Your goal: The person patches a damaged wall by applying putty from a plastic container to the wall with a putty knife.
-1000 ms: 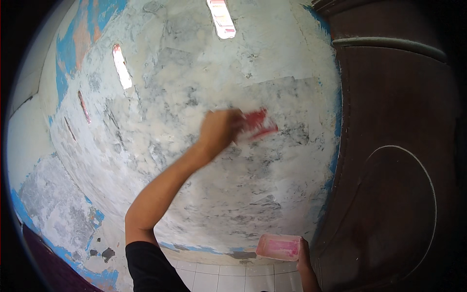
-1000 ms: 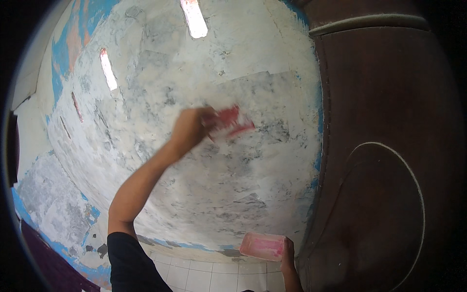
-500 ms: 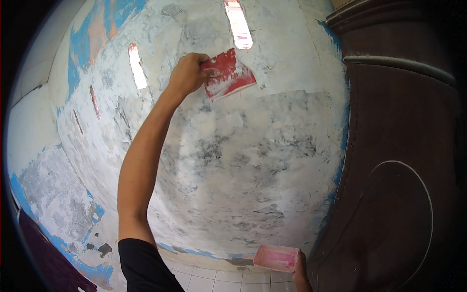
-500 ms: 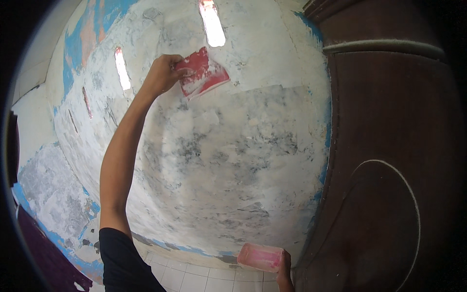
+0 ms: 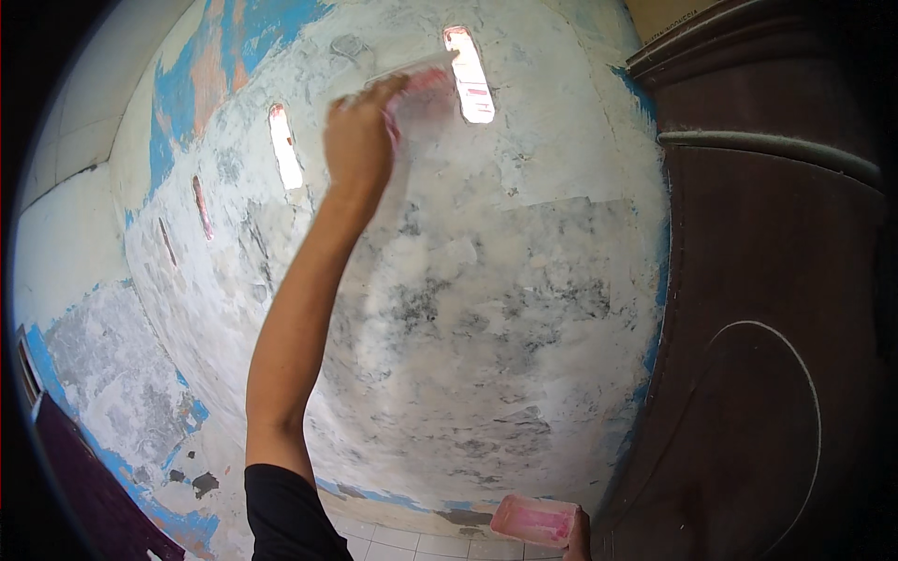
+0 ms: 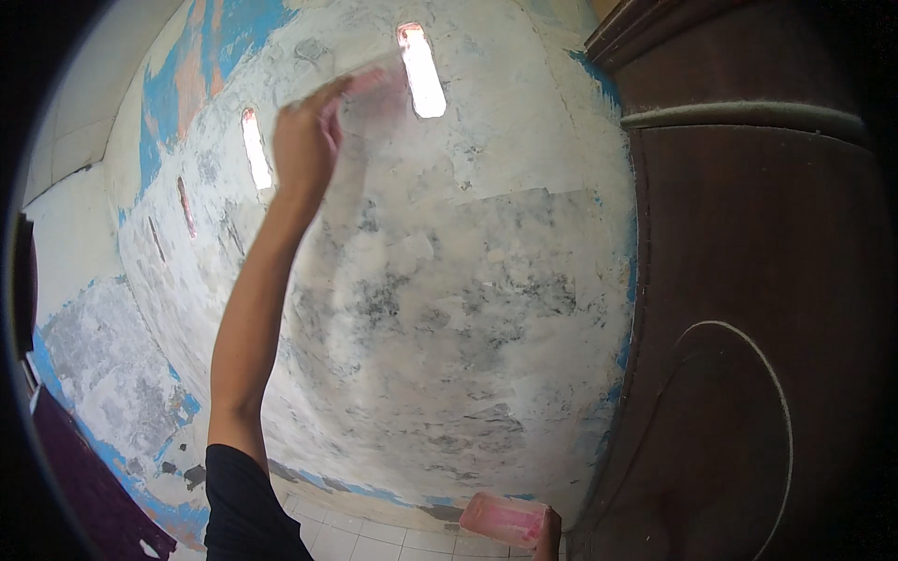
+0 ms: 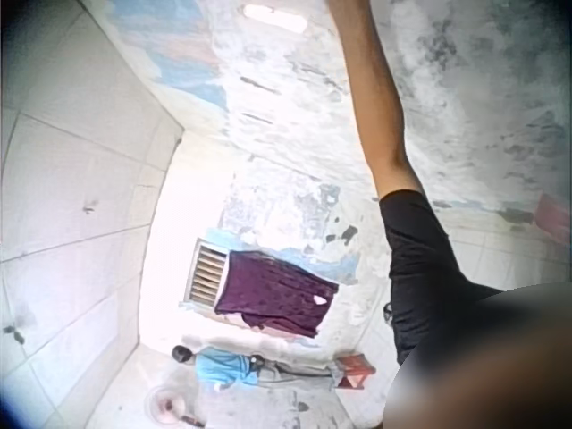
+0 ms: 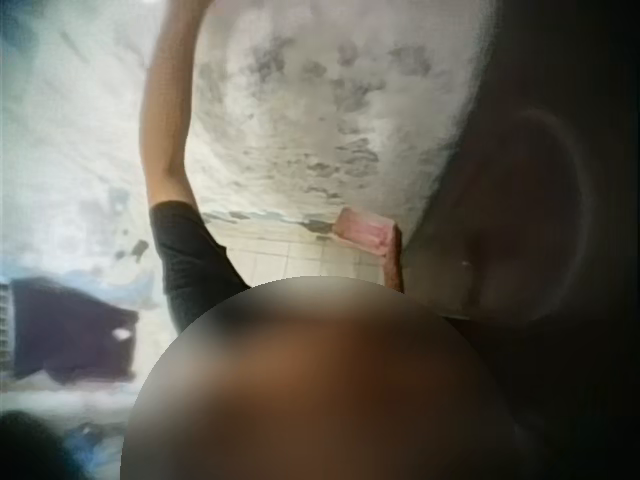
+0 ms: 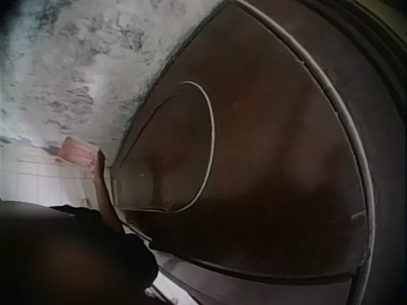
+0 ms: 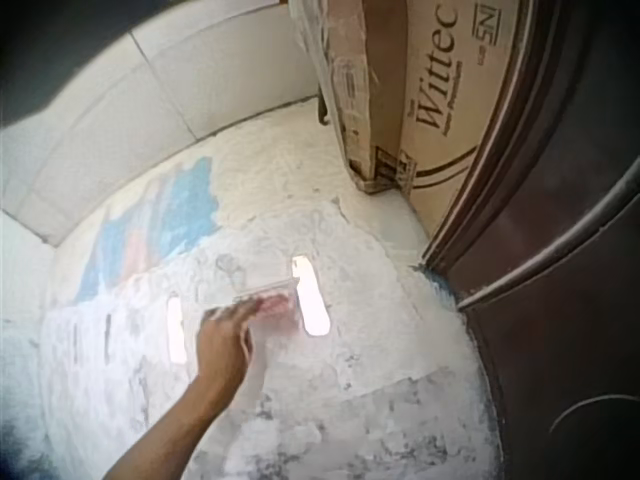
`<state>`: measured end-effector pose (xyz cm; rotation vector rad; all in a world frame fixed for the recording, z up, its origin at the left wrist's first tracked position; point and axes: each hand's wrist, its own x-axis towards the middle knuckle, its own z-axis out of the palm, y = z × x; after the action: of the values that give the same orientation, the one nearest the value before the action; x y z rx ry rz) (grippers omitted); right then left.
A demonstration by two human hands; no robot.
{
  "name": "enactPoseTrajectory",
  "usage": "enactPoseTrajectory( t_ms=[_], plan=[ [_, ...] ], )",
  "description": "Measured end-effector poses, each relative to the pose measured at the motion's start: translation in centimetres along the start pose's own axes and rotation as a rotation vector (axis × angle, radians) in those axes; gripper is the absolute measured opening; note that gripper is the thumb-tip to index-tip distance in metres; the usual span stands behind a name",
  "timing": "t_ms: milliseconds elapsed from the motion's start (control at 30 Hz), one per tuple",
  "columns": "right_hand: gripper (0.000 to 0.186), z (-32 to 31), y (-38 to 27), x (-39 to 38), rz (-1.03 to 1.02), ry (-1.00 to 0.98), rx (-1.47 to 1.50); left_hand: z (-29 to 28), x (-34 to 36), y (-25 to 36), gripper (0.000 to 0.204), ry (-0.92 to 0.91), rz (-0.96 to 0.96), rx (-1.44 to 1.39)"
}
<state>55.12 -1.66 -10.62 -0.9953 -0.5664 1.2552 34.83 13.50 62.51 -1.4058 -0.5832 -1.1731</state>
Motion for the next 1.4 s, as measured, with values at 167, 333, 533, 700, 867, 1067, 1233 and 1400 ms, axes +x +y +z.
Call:
enactPoseTrajectory(
  t_ms=[167, 333, 533, 700, 867, 1067, 1233, 1400],
  plan=[
    [0.029, -2.2, 2.5, -1.2, 0.032, -0.055, -0.027, 4.0, -9.1, 3.0, 0.072, -0.343, 0.17, 0.32],
    [0.026, -4.9, 3.6, -1.6, 0.043, -0.1, -0.058, 0.7, -13.4, 7.3, 0.064, -0.416, 0.185, 0.151],
    [0.025, -6.1, 3.3, 0.3, 0.021, -0.168, -0.085, -6.1, -9.1, 7.7, 0.037, -0.511, -0.118, -0.097],
    [0.027, -6.2, 2.9, -0.6, 0.001, -0.17, -0.088, -6.8, -4.2, 4.2, 0.026, -0.129, -0.169, -0.065],
    [0.043, -3.1, 0.4, -3.0, -0.067, -0.097, -0.049, -3.2, 0.6, -1.9, 0.037, -0.02, -0.107, 0.133],
    [0.044, 0.9, -3.1, -3.7, 0.279, 0.005, -0.102, 3.5, -7.5, 0.2, 0.054, -0.337, 0.15, 0.33],
    [0.047, 0.1, 1.2, -2.5, 0.137, -0.029, -0.27, 0.2, -19.3, 7.6, 0.063, -0.399, 0.2, 0.134],
    [0.049, -1.1, 5.7, -2.1, 0.032, -0.06, -0.481, -9.0, -25.2, 9.8, 0.046, -0.397, -0.016, -0.298]
  ],
)
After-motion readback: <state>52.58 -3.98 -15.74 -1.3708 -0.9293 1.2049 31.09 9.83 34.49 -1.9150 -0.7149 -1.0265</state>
